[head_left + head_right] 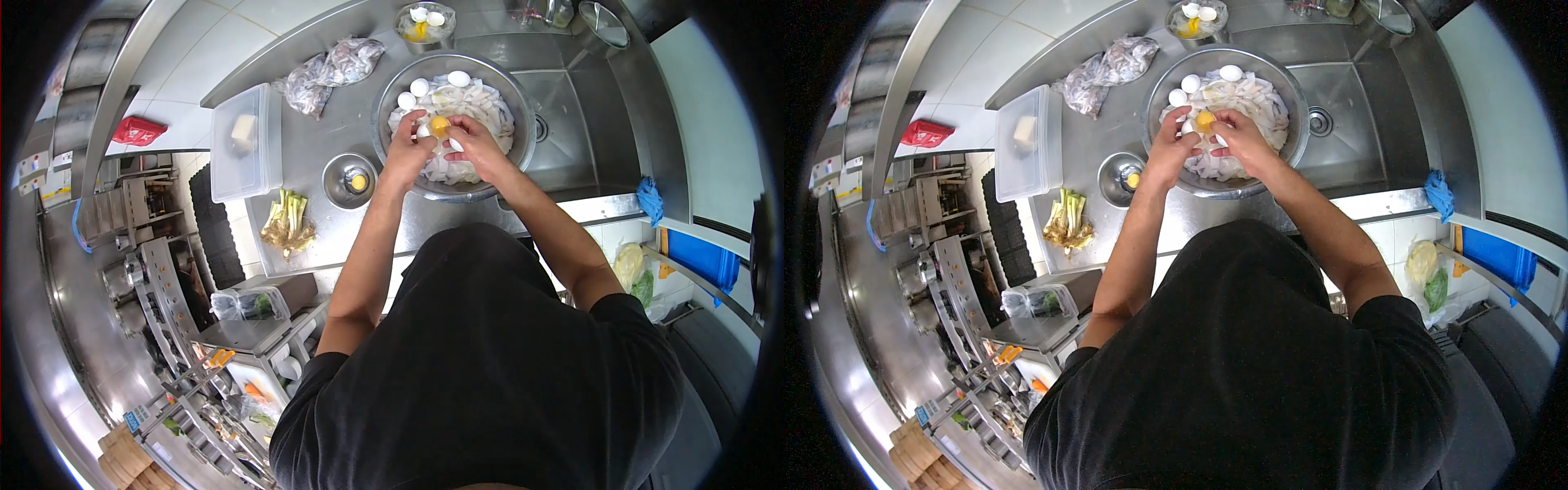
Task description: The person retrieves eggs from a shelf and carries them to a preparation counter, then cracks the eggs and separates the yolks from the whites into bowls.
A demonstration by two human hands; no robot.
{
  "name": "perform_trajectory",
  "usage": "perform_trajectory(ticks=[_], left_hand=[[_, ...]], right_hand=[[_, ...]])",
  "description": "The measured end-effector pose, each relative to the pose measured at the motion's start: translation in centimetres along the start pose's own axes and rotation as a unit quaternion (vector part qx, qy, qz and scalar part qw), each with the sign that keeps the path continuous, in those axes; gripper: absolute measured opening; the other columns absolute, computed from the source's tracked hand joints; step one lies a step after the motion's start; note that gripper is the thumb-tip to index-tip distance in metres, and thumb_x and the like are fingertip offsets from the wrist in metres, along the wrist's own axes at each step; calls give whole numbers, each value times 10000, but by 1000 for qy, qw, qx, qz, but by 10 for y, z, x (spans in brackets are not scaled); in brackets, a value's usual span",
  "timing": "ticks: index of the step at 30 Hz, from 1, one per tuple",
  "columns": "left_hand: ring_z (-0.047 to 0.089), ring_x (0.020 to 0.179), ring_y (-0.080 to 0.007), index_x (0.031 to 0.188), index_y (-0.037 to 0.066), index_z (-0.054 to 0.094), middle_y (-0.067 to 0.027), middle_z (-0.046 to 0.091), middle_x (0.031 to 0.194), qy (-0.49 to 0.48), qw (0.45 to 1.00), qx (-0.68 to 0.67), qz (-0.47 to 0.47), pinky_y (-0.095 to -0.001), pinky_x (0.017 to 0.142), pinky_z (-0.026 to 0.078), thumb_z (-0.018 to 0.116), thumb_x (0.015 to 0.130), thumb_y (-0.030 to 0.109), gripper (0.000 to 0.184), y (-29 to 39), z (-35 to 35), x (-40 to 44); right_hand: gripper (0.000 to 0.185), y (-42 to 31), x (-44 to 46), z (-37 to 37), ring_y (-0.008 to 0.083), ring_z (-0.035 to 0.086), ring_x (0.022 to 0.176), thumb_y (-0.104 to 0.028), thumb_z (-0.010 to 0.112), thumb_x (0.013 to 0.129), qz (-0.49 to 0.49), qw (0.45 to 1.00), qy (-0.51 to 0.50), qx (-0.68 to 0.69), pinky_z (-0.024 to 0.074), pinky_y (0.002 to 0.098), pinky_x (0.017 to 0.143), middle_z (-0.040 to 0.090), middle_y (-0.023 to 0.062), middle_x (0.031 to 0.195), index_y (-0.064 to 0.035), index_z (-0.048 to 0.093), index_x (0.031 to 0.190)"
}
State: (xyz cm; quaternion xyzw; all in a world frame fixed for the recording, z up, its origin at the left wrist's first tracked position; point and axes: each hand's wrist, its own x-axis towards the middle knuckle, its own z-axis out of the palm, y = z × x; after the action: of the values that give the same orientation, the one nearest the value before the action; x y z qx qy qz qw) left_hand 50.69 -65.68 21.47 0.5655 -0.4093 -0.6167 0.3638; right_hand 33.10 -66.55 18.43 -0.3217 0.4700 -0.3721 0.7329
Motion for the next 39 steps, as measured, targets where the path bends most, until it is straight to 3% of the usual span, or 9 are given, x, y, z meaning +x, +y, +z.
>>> perform_trajectory(ticks=[4, 7, 11, 16, 19, 28, 33, 39], left_hand=[[632, 919, -137, 1373, 33, 499, -105, 646, 1122, -8, 1000, 13, 12, -296, 747, 542, 679, 856, 102, 551, -2, 5, 1], [650, 932, -162, 1343, 13, 535, -125, 656, 1142, 10, 999, 39, 22, -313, 782, 543, 696, 847, 119, 532, -13, 4, 7], [669, 1001, -256, 1282, 1, 591, -188, 665, 1159, 47, 985, 135, 95, -365, 868, 534, 688, 839, 104, 465, -25, 4, 14], [635, 1103, -378, 1263, 46, 623, -210, 641, 1191, 63, 900, 338, 269, -438, 931, 519, 724, 803, 86, 472, 1, 6, -1], [621, 1104, -394, 1249, 84, 644, -178, 635, 1187, 46, 880, 388, 271, -457, 936, 517, 746, 783, 72, 478, 24, 10, -7], [607, 1124, -374, 1239, 134, 670, -127, 631, 1232, 39, 793, 470, 386, -463, 981, 503, 668, 775, -12, 486, 81, 3, 9], [596, 1174, -351, 1295, 155, 639, -121, 615, 1285, 54, 752, 501, 426, -436, 1003, 503, 686, 750, -26, 576, 116, 3, 5], [597, 1170, -356, 1304, 168, 618, -140, 596, 1300, 45, 763, 495, 413, -461, 1011, 492, 668, 772, -18, 566, 119, 10, 19]], right_hand=[[296, 4, 0, -1, 117, 607, 994, -223, 601, 971, 9, 1000, -8, 9, 583, 337, 773, 599, 14, 1107, -85, 581, 1232], [300, 9, 2, 1, 116, 613, 972, -229, 614, 965, 18, 1000, 6, 23, 579, 338, 772, 603, 13, 1097, -85, 582, 1226], [315, 9, 0, 3, 118, 621, 946, -240, 632, 955, 35, 999, 22, 16, 574, 346, 767, 609, 10, 1077, -85, 583, 1224], [274, 3, -3, -2, 119, 621, 944, -235, 630, 955, 38, 999, 19, 16, 563, 345, 759, 612, 3, 1055, -104, 607, 1194], [241, -7, -2, -1, 111, 616, 952, -233, 630, 955, 32, 999, 8, -1, 555, 332, 765, 619, -2, 1047, -116, 633, 1166], [298, -57, 11, 10, 103, 612, 1024, -235, 628, 970, -69, 997, -7, -41, 553, 301, 774, 655, 3, 1109, -97, 656, 1232], [298, -87, 19, 16, 111, 631, 968, -188, 654, 960, -167, 985, -6, -45, 558, 286, 755, 664, 11, 1111, -61, 660, 1230], [275, -93, 31, 4, 97, 635, 917, -196, 662, 956, -207, 976, 17, -66, 553, 272, 694, 675, 16, 1077, -60, 679, 1194]])
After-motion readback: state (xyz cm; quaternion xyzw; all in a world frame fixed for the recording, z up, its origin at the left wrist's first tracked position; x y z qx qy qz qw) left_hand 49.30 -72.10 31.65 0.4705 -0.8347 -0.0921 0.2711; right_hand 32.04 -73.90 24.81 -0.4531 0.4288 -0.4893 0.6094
